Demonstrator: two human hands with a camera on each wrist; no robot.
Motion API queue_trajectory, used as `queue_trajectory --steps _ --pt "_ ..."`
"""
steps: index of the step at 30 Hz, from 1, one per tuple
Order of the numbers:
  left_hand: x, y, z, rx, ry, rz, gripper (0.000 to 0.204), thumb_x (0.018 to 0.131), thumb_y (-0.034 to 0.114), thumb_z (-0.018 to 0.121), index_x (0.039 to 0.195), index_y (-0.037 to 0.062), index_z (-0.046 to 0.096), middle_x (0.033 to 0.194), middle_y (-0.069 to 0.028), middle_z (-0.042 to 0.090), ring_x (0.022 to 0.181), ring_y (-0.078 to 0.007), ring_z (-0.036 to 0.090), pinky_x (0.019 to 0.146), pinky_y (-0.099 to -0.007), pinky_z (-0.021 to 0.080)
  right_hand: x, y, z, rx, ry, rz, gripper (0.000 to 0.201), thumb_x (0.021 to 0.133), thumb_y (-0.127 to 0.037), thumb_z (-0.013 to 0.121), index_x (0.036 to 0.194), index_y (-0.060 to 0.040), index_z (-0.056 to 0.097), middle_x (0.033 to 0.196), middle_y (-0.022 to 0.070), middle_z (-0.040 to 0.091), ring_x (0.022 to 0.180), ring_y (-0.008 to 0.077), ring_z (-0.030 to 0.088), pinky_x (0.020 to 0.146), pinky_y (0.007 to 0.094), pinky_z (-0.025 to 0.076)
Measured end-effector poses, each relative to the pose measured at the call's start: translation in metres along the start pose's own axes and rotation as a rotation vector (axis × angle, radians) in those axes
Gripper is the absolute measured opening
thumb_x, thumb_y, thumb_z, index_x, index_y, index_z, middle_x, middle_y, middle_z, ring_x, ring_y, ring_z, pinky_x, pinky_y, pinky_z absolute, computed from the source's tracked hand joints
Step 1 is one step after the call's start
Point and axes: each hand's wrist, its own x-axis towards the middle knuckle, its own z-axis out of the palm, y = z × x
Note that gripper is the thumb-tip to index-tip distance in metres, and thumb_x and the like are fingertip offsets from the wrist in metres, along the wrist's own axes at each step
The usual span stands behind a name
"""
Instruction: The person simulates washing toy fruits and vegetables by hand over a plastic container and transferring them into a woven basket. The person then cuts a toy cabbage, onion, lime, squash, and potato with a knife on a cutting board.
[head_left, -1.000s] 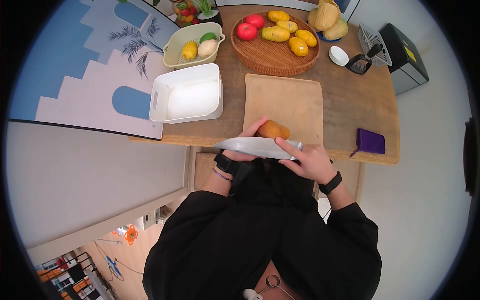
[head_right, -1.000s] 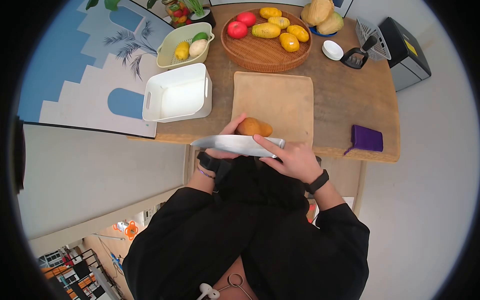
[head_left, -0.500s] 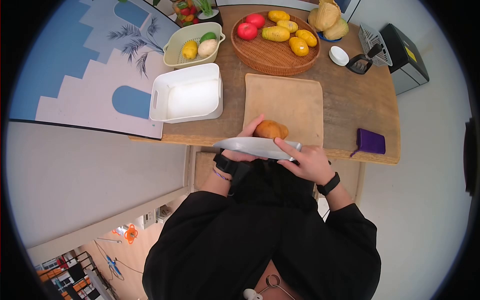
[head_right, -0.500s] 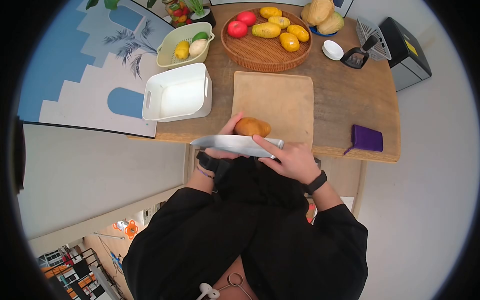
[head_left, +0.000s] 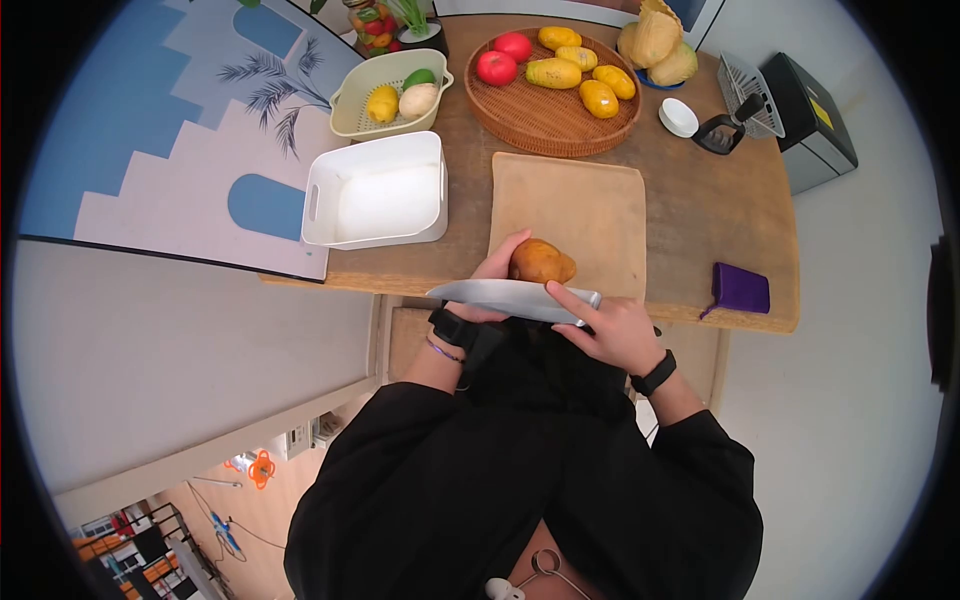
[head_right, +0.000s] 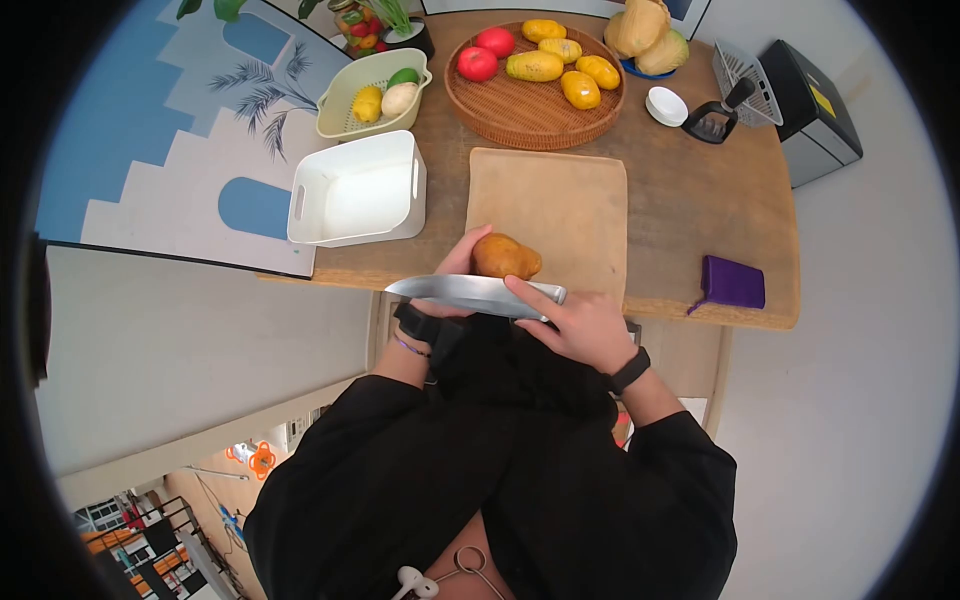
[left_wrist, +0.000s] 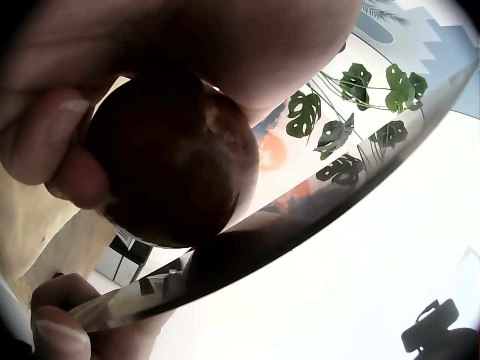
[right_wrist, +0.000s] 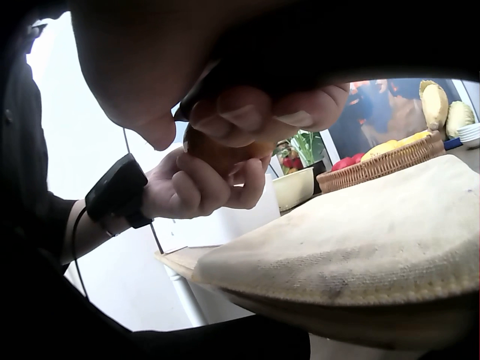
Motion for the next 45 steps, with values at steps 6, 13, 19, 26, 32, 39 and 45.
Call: queue_trajectory --steps 6,13,19,26,32,39,45 --pt "-0.002 -0.002 -0.003 -0.015 0.011 -0.025 0.05 0.1 0.058 0.055 0.109 0.0105 0.066 0.097 -0.0039 0.072 0.089 -0.018 0.07 0.078 -0.0357 0.058 0.0 0.0 0.006 -0.009 0.057 0.01 0.063 0.091 -0.043 0.072 0.15 -0.0369 0.049 0.059 0.0072 0.058 0.051 0.0264 0.062 0.05 0.0391 0.05" --pt "-0.015 -0.001 0.011 0.048 0.05 -0.002 0.049 0.098 0.062 0.055 0.11 0.0152 0.067 0.088 -0.0007 0.071 0.076 -0.0167 0.069 0.068 -0.034 0.058 0.004 -0.001 -0.002 -0.026 -0.023 0.044 0.065 0.09 -0.04 0.074 0.15 -0.0342 0.05 0.064 0.0077 0.062 0.053 0.0268 0.063 0.052 0.0391 0.051" --pt "0.002 -0.01 -0.036 0.132 -0.12 -0.164 0.051 0.1 0.06 0.052 0.122 0.0158 0.064 0.101 -0.0046 0.071 0.084 -0.0201 0.07 0.064 -0.0347 0.059 0.001 -0.001 0.003 -0.011 0.012 0.035 0.065 0.09 -0.04 0.074 0.15 -0.0343 0.05 0.064 0.0079 0.062 0.054 0.0269 0.064 0.052 0.0395 0.052" --pt "-0.025 -0.008 0.003 0.249 0.023 0.179 0.044 0.102 0.054 0.054 0.115 0.0135 0.065 0.097 -0.0035 0.071 0.079 -0.0165 0.069 0.062 -0.0334 0.058 0.001 -0.002 0.0 0.022 0.024 0.005 0.067 0.089 -0.039 0.075 0.15 -0.0319 0.05 0.065 0.0082 0.063 0.055 0.0275 0.064 0.053 0.0398 0.051" --pt "-0.006 -0.003 -0.029 0.109 -0.112 -0.173 0.041 0.103 0.05 0.055 0.124 0.0155 0.057 0.107 -0.0057 0.068 0.081 -0.0181 0.069 0.06 -0.0324 0.057 -0.001 -0.004 0.002 -0.013 -0.008 0.023 0.067 0.089 -0.039 0.075 0.15 -0.0321 0.05 0.066 0.0083 0.064 0.055 0.0277 0.064 0.054 0.0397 0.052" --pt "-0.011 -0.009 -0.013 0.334 -0.069 0.033 0.041 0.105 0.05 0.049 0.118 0.013 0.062 0.107 -0.005 0.067 0.081 -0.0169 0.069 0.059 -0.0302 0.059 0.0 -0.005 0.001 -0.017 -0.032 0.033 0.065 0.089 -0.039 0.075 0.149 -0.0322 0.051 0.065 0.0079 0.064 0.055 0.0279 0.064 0.054 0.0396 0.052" --pt "-0.006 -0.008 -0.019 0.314 -0.182 0.107 0.052 0.108 0.045 0.046 0.135 0.0026 0.057 0.12 -0.0093 0.068 0.098 -0.0207 0.07 0.066 -0.0337 0.061 -0.002 -0.003 0.002 0.014 -0.051 0.043 0.065 0.089 -0.04 0.075 0.149 -0.0319 0.051 0.064 0.0075 0.063 0.055 0.0279 0.064 0.055 0.04 0.052"
